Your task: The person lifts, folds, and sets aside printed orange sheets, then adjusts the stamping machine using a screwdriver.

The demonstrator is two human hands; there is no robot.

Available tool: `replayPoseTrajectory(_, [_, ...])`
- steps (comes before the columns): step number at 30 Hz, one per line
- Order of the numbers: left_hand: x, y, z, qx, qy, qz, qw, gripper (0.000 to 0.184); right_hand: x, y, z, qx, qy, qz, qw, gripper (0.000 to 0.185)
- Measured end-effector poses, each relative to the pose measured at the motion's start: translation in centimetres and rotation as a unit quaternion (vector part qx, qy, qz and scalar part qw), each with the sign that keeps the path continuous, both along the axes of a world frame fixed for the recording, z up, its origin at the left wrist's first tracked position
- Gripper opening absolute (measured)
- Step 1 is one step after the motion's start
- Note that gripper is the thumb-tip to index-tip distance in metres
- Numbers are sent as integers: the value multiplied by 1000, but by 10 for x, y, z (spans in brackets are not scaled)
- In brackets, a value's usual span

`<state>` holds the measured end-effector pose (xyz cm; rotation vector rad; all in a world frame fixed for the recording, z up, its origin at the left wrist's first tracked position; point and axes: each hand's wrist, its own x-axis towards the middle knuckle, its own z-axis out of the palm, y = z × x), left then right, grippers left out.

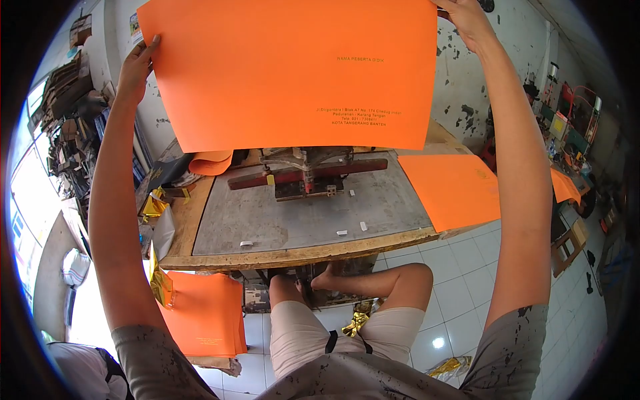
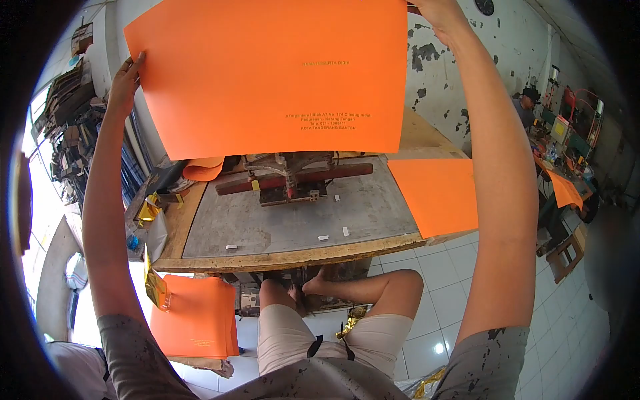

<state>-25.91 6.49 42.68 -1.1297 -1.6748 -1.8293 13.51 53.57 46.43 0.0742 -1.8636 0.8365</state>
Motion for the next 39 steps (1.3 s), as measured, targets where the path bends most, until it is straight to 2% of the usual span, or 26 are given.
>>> replayPoseTrajectory(16, [-5,-2,-23,-13,-17,-10,1000,51,2,-12,-11,-3,-18,-25,1000,18])
replayPoseTrajectory(22, [16,-8,-52,8,-20,-26,999,53,4,-17,-30,-9,-37,-4,999,21])
replayPoseTrajectory(25, [37,-12,-73,27,-28,-39,998,54,18,-21,-47,-9,-85,-6,996,22])
replayPoseTrajectory(29, [56,-33,-104,-16,-17,-48,999,54,37,-44,-81,-26,-82,-47,995,22])
replayPoseTrajectory(31, [98,-32,-127,25,-36,61,997,58,51,-65,-97,-46,-92,-85,991,20])
replayPoseTrajectory(33, [104,-51,-156,47,-89,35,994,65,60,-65,-119,-71,-91,-33,993,26])
replayPoseTrajectory(35, [122,-63,-180,22,-86,85,992,50,69,-56,-145,-91,-72,21,993,35])
replayPoseTrajectory(37, [146,-62,-207,-18,-114,157,981,55,71,-39,-183,-98,-37,83,991,47])
replayPoseTrajectory(38, [164,-58,-219,-41,-130,174,975,57,73,-44,-199,-143,-25,58,988,56])
replayPoseTrajectory(39, [184,-56,-233,-65,-147,194,968,58,83,-62,-217,-210,-26,101,972,56])
